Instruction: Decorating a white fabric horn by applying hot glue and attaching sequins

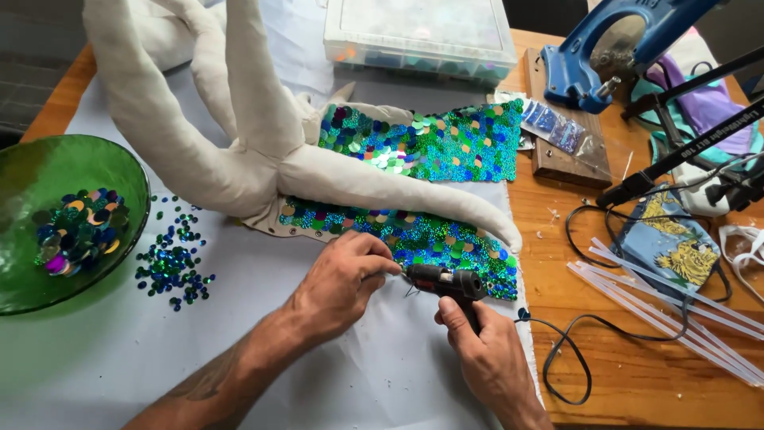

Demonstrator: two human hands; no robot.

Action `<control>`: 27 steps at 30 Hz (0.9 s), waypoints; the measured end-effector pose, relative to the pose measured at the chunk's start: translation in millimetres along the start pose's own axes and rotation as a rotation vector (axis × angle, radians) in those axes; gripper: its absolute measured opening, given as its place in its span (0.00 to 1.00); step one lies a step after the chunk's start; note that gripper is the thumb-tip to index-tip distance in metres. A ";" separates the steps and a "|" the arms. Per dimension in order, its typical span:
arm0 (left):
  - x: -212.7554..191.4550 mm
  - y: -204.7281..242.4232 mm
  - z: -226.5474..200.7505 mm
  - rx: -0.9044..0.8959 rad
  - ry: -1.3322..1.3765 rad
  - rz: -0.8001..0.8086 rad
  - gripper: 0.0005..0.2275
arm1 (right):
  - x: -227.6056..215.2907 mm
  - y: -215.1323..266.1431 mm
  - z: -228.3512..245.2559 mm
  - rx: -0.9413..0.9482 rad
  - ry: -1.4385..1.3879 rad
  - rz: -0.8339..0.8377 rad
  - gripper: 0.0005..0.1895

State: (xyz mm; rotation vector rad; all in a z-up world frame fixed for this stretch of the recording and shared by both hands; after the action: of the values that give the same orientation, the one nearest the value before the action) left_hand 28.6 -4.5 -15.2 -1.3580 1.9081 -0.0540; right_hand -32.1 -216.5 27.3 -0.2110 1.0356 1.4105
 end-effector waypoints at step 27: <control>3.9 -1.3 0.7 -0.058 -0.086 -0.096 0.26 | 0.7 0.0 -1.0 -0.009 -0.003 -0.005 0.25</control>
State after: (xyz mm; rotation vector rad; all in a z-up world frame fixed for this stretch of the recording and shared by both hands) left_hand 29.5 -8.0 -17.3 -1.4673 1.7847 0.0118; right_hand -32.6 -216.6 26.2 -0.2181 1.0253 1.4107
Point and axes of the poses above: each hand's wrist, its own y-axis away from the middle knuckle, its own x-axis out of the palm, z = x × y, the point moved 2 cm from there along -y, towards the middle knuckle, and after that the axes turned 5 degrees about y, right-handed, at the moved point
